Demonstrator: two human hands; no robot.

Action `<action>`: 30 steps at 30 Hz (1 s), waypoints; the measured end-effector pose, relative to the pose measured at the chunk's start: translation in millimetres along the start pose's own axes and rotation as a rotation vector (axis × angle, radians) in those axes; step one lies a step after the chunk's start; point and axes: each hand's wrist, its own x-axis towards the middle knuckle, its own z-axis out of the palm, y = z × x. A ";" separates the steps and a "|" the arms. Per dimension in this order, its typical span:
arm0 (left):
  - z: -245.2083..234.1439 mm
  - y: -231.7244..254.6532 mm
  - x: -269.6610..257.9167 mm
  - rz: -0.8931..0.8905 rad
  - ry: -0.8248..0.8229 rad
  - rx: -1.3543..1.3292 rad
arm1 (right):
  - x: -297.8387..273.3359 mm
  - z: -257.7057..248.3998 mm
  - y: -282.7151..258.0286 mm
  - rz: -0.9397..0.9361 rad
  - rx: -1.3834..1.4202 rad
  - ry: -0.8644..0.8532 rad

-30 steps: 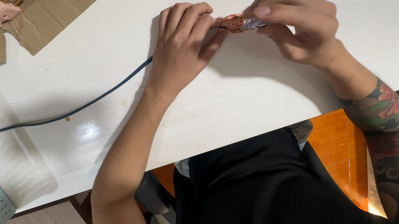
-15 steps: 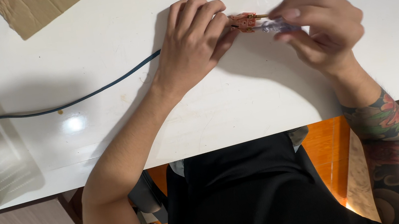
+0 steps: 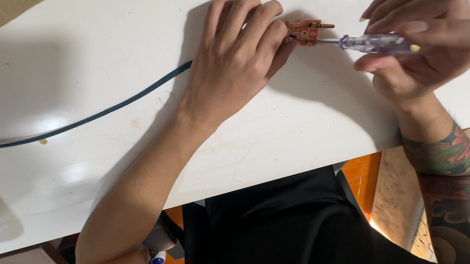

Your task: The person assembles an electric plug by placing wires into the internal components and using a screwdriver to tighten the screws.

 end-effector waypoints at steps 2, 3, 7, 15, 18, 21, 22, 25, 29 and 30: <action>-1.5 -0.2 0.3 -0.003 0.006 -0.001 | 3.9 3.4 -5.6 0.028 -0.015 0.008; -2.5 -0.7 1.0 0.001 0.011 0.006 | 6.1 5.2 -8.0 0.047 -0.029 0.022; -5.6 -1.3 2.7 -0.003 0.012 0.007 | 6.0 4.9 -12.3 0.064 -0.013 0.031; -8.5 -0.2 5.9 -0.005 0.002 -0.018 | 1.3 2.5 -15.3 0.098 -0.023 0.036; -6.4 0.1 4.2 0.001 -0.011 -0.009 | 3.7 2.6 -8.1 0.022 0.021 0.019; -1.9 -1.5 -1.4 0.004 -0.061 -0.037 | 16.2 6.1 -13.9 -0.088 -0.017 0.183; -1.1 -1.9 -1.2 0.014 -0.057 -0.034 | 14.4 -2.5 -14.7 -0.096 -0.021 0.187; -1.2 -1.1 -1.6 0.032 -0.058 -0.009 | 0.4 -30.9 -6.0 -0.075 -0.087 0.141; -2.9 1.1 1.7 0.030 -0.049 0.043 | -21.8 -61.4 2.4 0.019 -0.426 -0.169; -3.1 1.3 1.7 0.018 -0.068 0.050 | -23.6 -64.2 -1.8 0.113 -0.548 -0.353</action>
